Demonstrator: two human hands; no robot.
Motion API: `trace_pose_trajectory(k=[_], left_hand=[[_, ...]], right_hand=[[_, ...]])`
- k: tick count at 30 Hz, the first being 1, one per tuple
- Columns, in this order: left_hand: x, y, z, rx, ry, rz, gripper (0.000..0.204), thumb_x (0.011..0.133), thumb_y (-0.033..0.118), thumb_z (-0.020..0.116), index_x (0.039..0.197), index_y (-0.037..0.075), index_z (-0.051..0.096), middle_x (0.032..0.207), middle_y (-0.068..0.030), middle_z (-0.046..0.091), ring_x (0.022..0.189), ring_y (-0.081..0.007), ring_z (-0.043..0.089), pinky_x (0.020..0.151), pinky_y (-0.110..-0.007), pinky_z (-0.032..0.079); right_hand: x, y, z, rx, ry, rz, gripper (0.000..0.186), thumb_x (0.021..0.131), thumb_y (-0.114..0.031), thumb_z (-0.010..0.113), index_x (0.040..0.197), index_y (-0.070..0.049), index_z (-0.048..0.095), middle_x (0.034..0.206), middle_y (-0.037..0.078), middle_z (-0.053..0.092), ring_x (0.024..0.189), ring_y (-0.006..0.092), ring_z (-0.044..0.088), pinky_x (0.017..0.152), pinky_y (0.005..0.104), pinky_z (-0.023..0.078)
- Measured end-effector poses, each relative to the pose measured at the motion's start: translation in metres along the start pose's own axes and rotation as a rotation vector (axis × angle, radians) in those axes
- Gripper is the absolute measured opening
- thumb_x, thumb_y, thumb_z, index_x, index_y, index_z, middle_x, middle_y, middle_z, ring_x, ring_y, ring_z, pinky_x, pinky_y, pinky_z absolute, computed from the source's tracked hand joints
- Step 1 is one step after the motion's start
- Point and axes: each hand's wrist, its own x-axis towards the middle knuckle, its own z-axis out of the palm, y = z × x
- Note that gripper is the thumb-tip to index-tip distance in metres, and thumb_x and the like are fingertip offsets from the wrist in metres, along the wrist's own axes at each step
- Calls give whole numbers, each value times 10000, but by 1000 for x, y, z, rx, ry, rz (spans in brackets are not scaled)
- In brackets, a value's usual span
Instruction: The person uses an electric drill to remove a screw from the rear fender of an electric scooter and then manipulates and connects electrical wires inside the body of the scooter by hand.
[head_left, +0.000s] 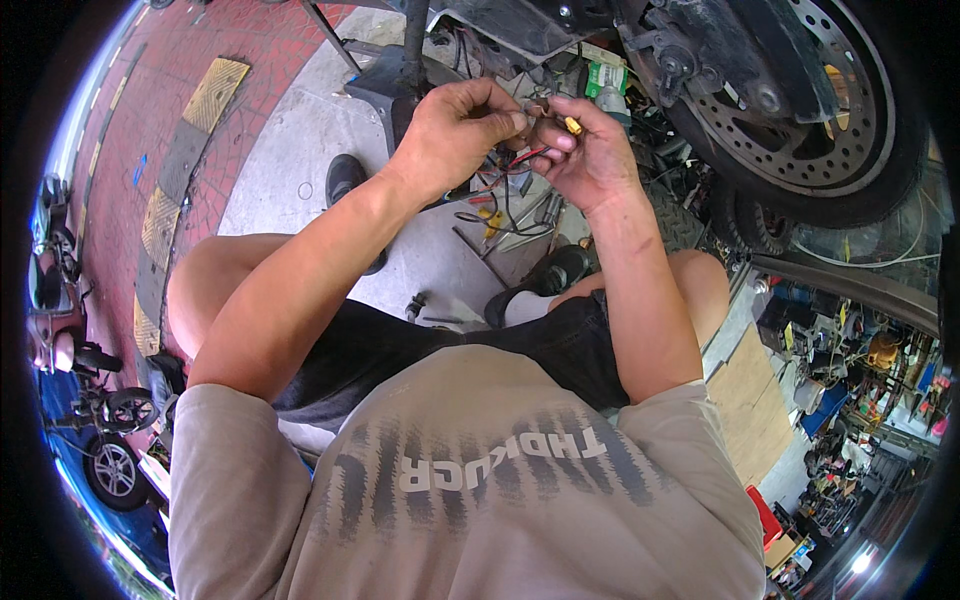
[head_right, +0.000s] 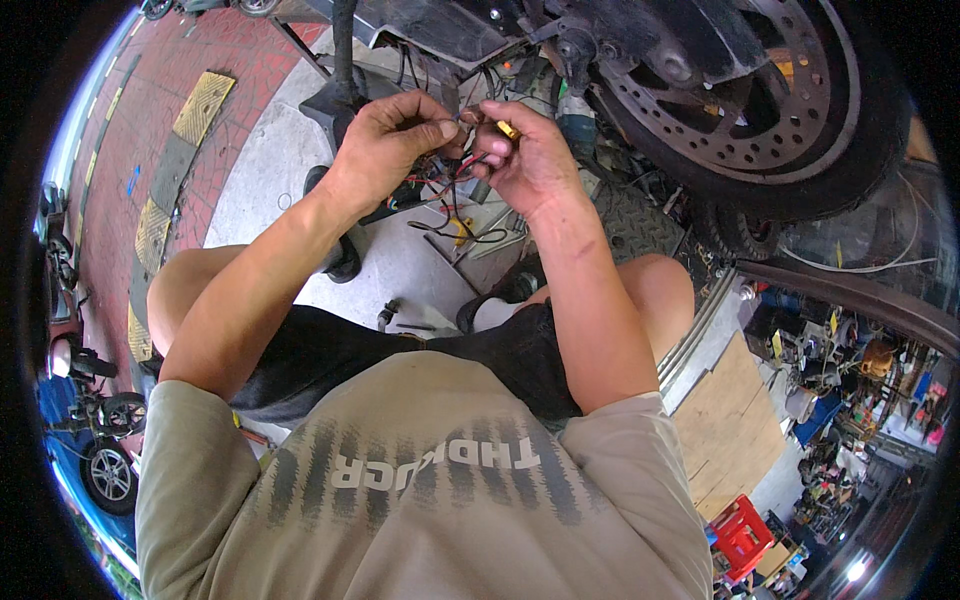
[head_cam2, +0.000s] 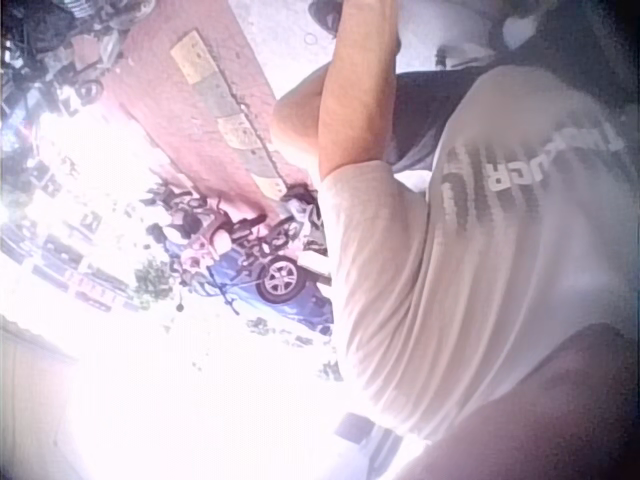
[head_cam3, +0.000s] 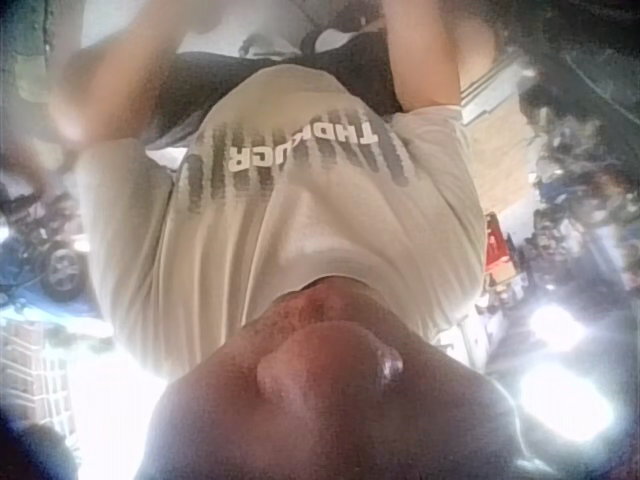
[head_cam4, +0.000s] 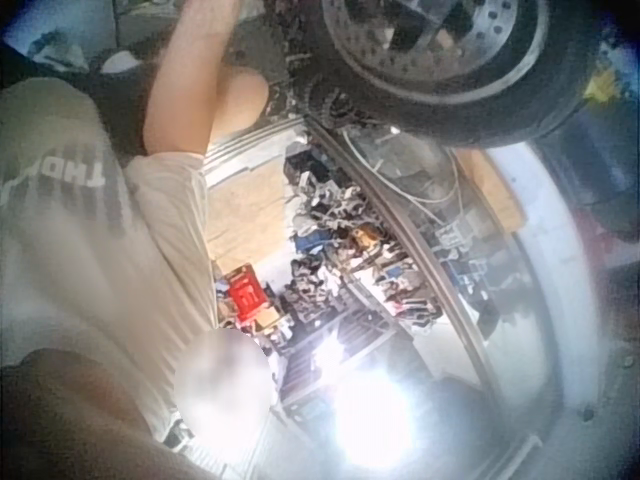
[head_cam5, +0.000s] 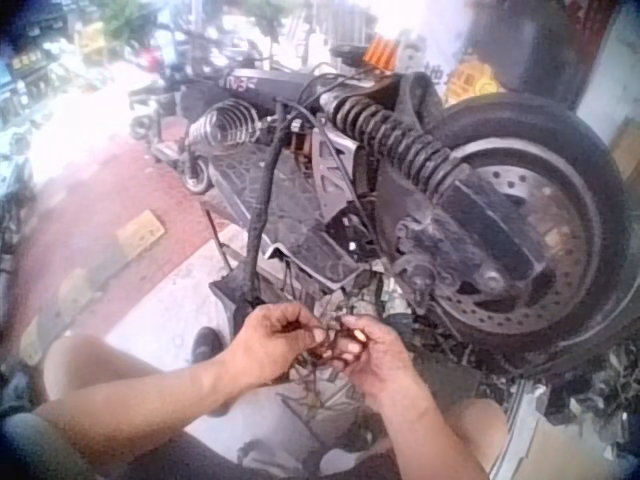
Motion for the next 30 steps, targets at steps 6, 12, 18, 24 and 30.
trace_pose_trajectory(k=[6,12,18,24,30], left_hand=[[2,-4,3,-49,57,30,142,950,123,687,934,-18,691,832,-71,708,752,-119,643,721,-280,528],[1,11,4,-68,31,-118,143,997,135,663,1027,-4,679,852,-20,648,724,-103,575,674,-257,485],[2,4,4,106,43,-59,144,990,149,662,979,5,666,810,-2,600,722,-88,542,660,-253,457],[2,-2,2,260,111,11,95,917,92,687,933,12,639,813,-1,595,740,-85,531,660,-260,444],[-1,-1,5,381,150,73,95,888,72,681,946,6,645,827,-19,625,761,-84,548,687,-263,463]], right_hand=[[2,2,-3,-92,-15,-32,212,903,-275,736,945,-69,708,600,-80,419,582,81,398,601,295,374],[1,2,-7,-161,-2,-40,181,899,-258,752,895,-89,687,645,-80,451,591,69,418,598,288,385],[3,1,-8,-225,-24,-64,178,877,-237,779,850,-103,665,662,-66,471,589,70,423,562,286,380],[3,0,-8,-278,2,-69,194,859,-220,790,801,-108,644,648,-62,471,582,78,428,546,284,379],[1,-5,-11,-304,35,-64,189,875,-232,770,819,-90,658,633,-66,454,576,77,413,549,280,380]])
